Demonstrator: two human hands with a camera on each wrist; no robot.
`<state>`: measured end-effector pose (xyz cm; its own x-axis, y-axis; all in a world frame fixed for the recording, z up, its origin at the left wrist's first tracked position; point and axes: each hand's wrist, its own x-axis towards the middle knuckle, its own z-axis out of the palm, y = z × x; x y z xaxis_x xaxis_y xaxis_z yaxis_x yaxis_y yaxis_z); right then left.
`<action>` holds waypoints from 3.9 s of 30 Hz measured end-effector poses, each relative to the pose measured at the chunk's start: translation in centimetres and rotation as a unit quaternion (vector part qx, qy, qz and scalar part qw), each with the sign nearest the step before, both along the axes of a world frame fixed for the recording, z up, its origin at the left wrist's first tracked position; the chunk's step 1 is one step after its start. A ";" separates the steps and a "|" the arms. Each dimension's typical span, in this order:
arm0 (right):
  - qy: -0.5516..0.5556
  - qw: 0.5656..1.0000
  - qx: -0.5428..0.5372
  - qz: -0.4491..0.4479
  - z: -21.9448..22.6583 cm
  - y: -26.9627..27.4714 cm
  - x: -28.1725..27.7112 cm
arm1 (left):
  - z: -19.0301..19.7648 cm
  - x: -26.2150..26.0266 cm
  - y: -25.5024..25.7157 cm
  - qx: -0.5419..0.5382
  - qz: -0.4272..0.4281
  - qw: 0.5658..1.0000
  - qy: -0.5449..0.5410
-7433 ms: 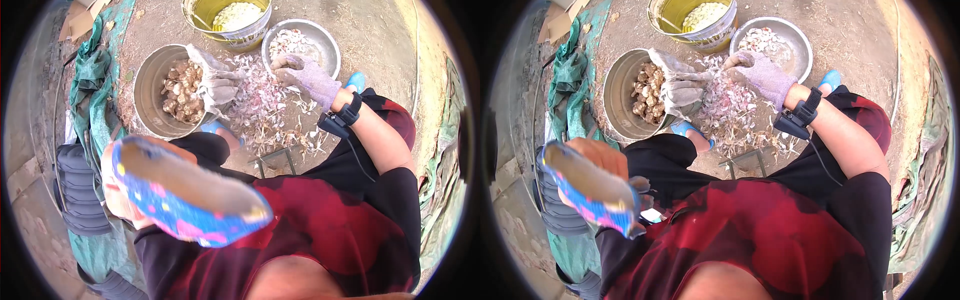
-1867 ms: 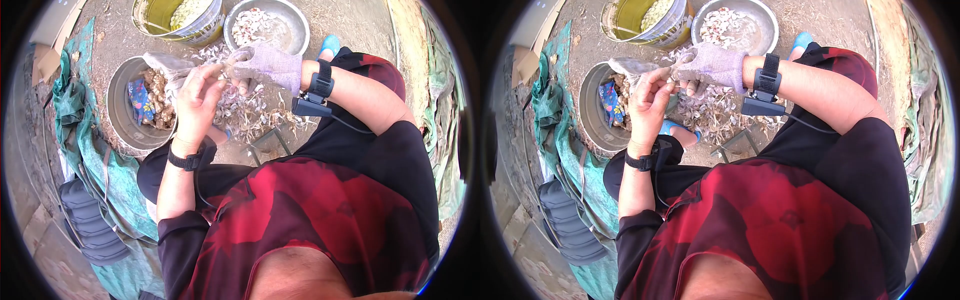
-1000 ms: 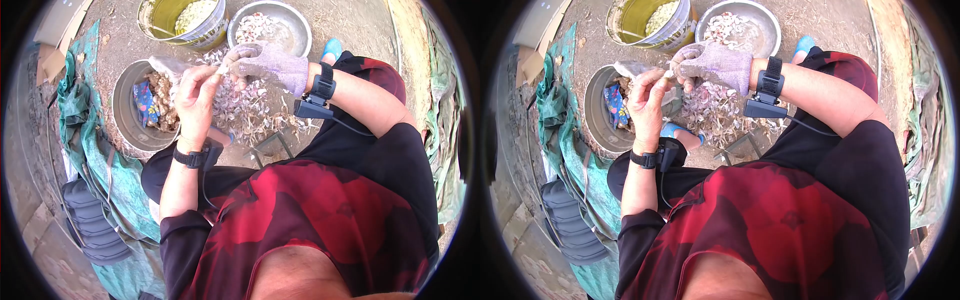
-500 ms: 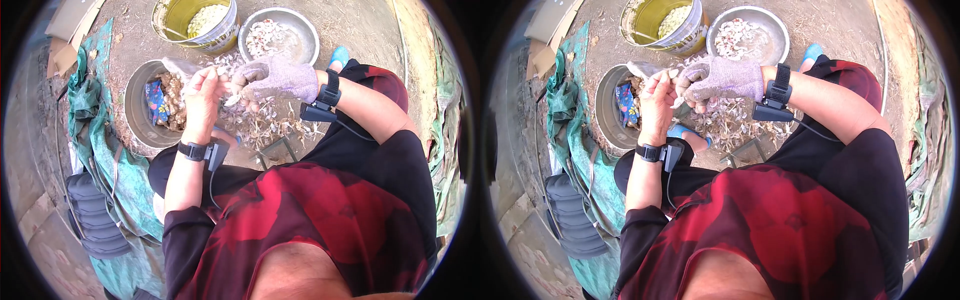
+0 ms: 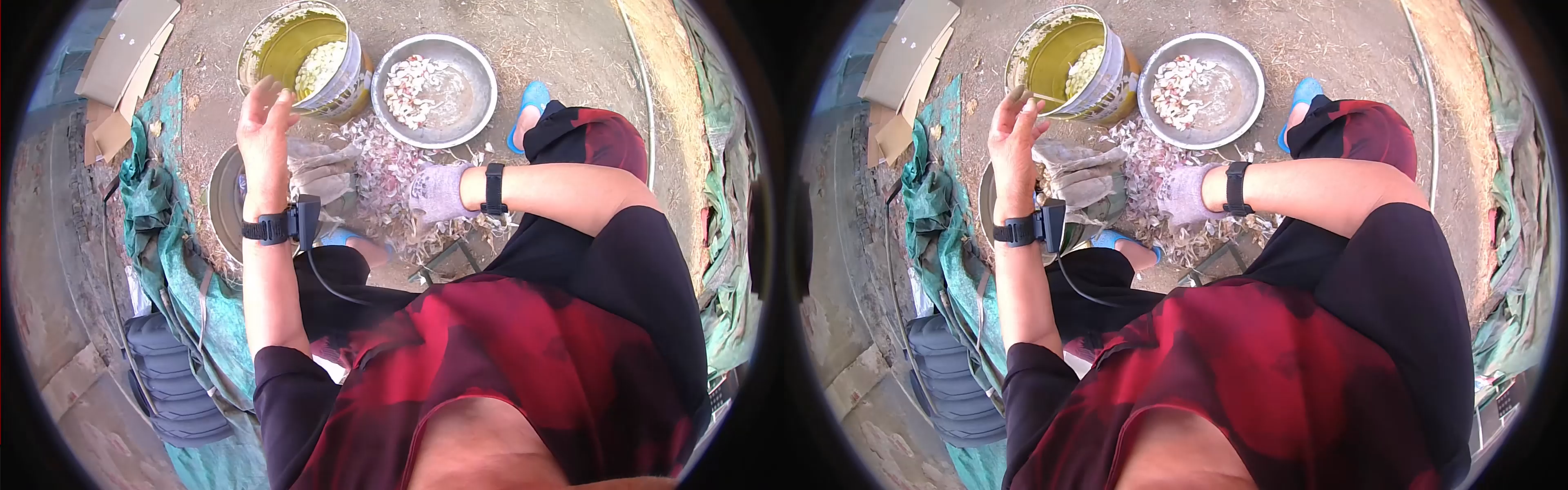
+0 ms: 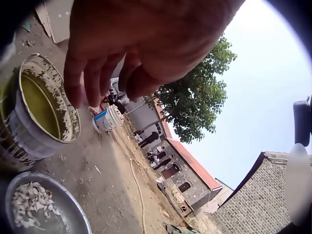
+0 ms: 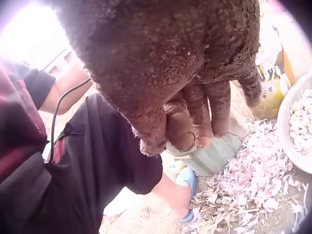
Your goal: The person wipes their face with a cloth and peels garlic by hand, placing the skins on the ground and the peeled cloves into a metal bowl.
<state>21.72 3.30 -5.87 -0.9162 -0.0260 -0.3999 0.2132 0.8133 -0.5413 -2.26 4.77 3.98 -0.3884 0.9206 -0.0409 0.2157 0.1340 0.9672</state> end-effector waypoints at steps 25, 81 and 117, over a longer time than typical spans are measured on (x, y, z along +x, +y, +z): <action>-0.121 0.720 -0.020 -0.683 -28.0 15.0 -9.8 | -2.0 3.5 -7.3 -0.108 -0.243 0.944 0.195; 0.267 0.213 -0.905 -0.254 -6.2 6.9 -7.4 | -8.8 3.1 -3.0 -0.019 -0.022 1.000 -0.003; 0.180 0.608 -0.624 -0.457 -0.5 8.4 -3.7 | -7.3 1.6 -3.2 -0.051 -0.055 0.968 -0.240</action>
